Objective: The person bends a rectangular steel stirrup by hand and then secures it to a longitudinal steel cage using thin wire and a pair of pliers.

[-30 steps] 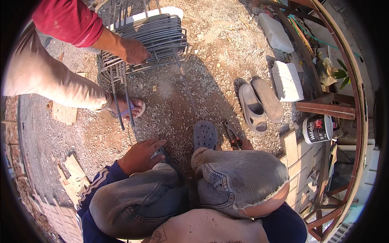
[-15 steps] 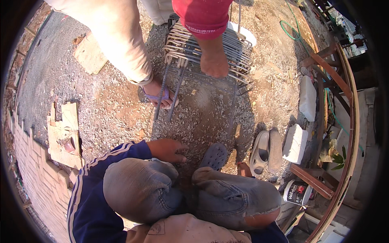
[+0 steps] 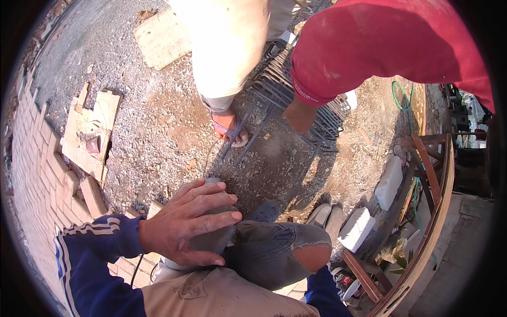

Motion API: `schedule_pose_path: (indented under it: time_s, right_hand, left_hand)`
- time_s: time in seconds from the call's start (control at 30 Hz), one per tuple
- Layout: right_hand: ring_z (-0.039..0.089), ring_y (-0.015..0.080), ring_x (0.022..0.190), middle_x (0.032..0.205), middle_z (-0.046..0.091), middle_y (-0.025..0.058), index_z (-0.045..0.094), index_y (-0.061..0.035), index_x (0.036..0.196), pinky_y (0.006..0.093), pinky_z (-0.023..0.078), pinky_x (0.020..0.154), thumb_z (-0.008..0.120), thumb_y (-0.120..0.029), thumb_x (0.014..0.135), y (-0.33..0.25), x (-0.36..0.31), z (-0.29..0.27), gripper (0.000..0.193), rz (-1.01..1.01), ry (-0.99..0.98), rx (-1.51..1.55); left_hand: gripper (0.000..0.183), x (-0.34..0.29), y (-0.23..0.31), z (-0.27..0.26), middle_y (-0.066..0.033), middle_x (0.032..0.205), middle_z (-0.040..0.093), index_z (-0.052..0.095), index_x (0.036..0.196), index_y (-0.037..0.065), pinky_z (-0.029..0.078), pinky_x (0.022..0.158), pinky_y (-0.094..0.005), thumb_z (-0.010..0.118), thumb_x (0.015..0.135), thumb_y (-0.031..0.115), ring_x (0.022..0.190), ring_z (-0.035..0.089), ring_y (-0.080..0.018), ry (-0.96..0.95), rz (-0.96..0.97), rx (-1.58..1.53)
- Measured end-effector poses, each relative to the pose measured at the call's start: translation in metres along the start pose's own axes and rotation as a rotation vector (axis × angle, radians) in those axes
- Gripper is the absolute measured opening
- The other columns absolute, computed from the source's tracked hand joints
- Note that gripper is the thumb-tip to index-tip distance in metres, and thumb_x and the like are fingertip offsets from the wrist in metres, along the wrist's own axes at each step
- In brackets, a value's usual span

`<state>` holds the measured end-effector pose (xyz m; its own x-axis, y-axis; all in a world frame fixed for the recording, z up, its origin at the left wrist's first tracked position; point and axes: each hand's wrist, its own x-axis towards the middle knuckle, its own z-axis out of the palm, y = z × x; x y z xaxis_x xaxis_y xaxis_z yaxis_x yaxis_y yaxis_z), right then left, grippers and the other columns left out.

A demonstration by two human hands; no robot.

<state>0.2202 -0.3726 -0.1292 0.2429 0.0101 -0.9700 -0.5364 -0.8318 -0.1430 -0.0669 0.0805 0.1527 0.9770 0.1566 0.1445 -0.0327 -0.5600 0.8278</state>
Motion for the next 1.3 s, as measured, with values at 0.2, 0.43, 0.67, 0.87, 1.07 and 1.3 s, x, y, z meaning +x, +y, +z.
schedule_pose_path:
  time_s: [0.2, 0.43, 0.67, 0.87, 1.07, 1.3]
  right_hand:
    - [0.052, 0.0184, 0.049, 0.066, 0.055, 0.0055, 0.060, -0.0039, 0.088, 0.0352, 0.047, 0.047, 0.058, -0.032, 0.087, -0.054, -0.138, -0.007, 0.028, 0.041, 0.005, -0.508]
    - [0.054, 0.0207, 0.045, 0.056, 0.053, 0.0067, 0.059, -0.0028, 0.082, 0.0389, 0.049, 0.043, 0.059, -0.029, 0.085, -0.061, -0.315, -0.025, 0.026, 0.115, 0.176, -0.364]
    - [0.053, 0.0179, 0.050, 0.063, 0.055, 0.0068, 0.057, -0.0062, 0.079, 0.0347, 0.044, 0.045, 0.061, -0.009, 0.082, -0.022, -0.579, -0.021, 0.005, 0.186, 0.051, 0.161]
    - [0.060, 0.0194, 0.053, 0.064, 0.060, 0.0086, 0.058, -0.0029, 0.078, 0.0357, 0.051, 0.049, 0.062, -0.017, 0.084, 0.041, -0.677, 0.010, 0.015, 0.136, 0.176, 0.201]
    - [0.061, 0.0201, 0.055, 0.064, 0.061, 0.0097, 0.060, 0.0017, 0.083, 0.0359, 0.052, 0.050, 0.062, -0.024, 0.086, 0.072, -0.683, 0.063, 0.026, 0.271, 0.278, 0.517]
    - [0.061, 0.0238, 0.053, 0.070, 0.062, 0.0137, 0.061, 0.0050, 0.090, 0.0395, 0.054, 0.048, 0.062, -0.024, 0.086, 0.134, -0.653, 0.075, 0.030, 0.326, 0.178, 0.744]
  left_hand:
    - [0.050, 0.012, 0.024, 0.017, -0.0100, 0.119, 0.060, 0.060, 0.120, 0.009, 0.039, 0.101, -0.0419, 0.067, 0.080, 0.037, 0.116, 0.052, -0.0278, -0.037, -0.140, 0.170]
    - [0.042, 0.018, 0.053, -0.007, -0.0137, 0.116, 0.061, 0.063, 0.115, 0.009, 0.040, 0.099, -0.0436, 0.066, 0.080, 0.033, 0.114, 0.053, -0.0320, -0.050, -0.444, 0.144]
    - [0.052, -0.027, 0.154, -0.057, -0.0207, 0.119, 0.059, 0.059, 0.120, 0.005, 0.043, 0.094, -0.0449, 0.058, 0.085, 0.044, 0.108, 0.055, -0.0373, -0.054, -0.897, 0.175]
    - [0.039, -0.082, 0.162, -0.154, -0.0070, 0.092, 0.066, 0.056, 0.115, 0.007, 0.050, 0.062, -0.0417, 0.050, 0.095, 0.041, 0.070, 0.063, -0.0215, -0.243, -1.504, -0.435]
    - [0.029, -0.047, 0.165, -0.229, -0.0069, 0.091, 0.061, 0.057, 0.105, 0.010, 0.046, 0.059, -0.0447, 0.055, 0.091, 0.036, 0.075, 0.061, -0.0224, -0.435, -1.651, -0.509]
    - [0.028, 0.062, 0.192, -0.149, -0.0027, 0.088, 0.061, 0.057, 0.105, 0.012, 0.041, 0.054, -0.0358, 0.052, 0.093, 0.037, 0.069, 0.058, -0.0175, -0.389, -1.450, -0.426]
